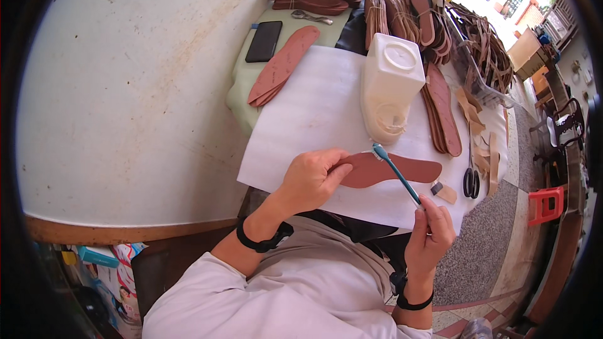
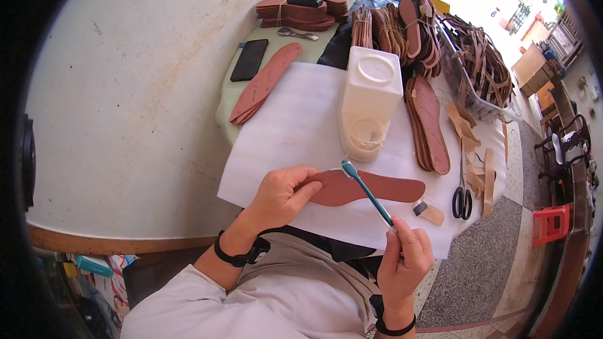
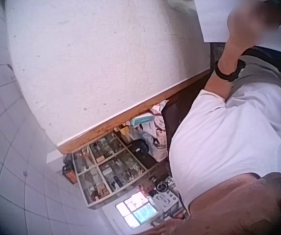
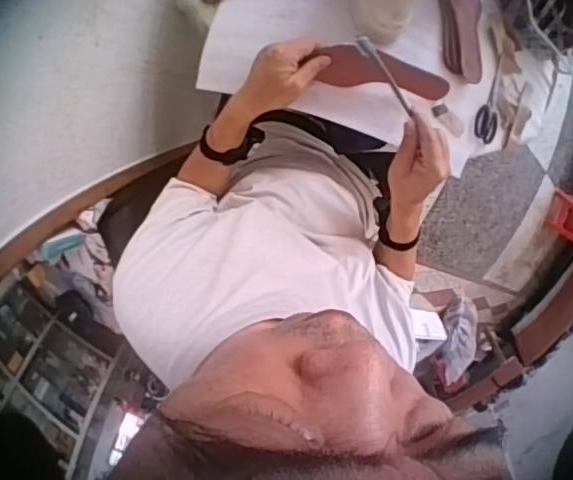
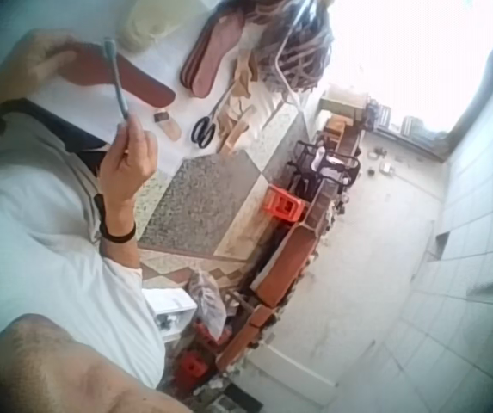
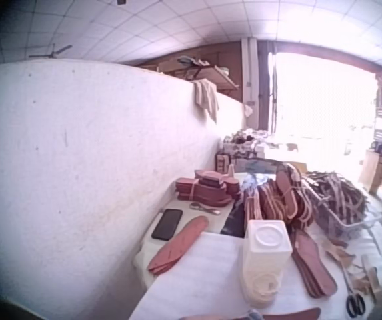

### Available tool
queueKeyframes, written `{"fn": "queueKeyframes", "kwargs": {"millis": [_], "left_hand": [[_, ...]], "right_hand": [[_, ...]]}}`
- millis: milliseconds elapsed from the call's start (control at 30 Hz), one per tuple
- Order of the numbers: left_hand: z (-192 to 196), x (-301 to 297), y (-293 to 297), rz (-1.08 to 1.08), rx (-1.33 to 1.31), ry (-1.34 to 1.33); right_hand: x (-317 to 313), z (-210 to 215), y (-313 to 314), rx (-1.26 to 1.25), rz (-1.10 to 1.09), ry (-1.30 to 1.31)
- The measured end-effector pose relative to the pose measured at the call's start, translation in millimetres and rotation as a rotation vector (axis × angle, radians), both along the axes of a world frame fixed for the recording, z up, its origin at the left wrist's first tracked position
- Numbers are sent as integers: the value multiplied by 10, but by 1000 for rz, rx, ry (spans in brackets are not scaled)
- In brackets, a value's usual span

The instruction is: The person is applying glue and trimming leather components for shoe manufacturing.

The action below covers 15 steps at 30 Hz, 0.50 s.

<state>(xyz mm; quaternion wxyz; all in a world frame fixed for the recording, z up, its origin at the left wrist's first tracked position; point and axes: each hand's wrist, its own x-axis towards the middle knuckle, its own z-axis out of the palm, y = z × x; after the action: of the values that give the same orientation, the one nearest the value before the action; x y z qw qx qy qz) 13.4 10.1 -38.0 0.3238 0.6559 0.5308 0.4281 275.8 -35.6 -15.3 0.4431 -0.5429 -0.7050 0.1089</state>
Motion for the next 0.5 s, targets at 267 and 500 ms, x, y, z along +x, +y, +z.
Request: {"fn": "queueKeyframes", "kwargs": {"millis": [267, 500], "left_hand": [[4, 7, -6, -4, -17, -6], [-26, -3, -18, -1, -62, -59]], "right_hand": [[79, 25, 10, 20, -33, -2], [146, 27, -4, 21, -69, 32]]}}
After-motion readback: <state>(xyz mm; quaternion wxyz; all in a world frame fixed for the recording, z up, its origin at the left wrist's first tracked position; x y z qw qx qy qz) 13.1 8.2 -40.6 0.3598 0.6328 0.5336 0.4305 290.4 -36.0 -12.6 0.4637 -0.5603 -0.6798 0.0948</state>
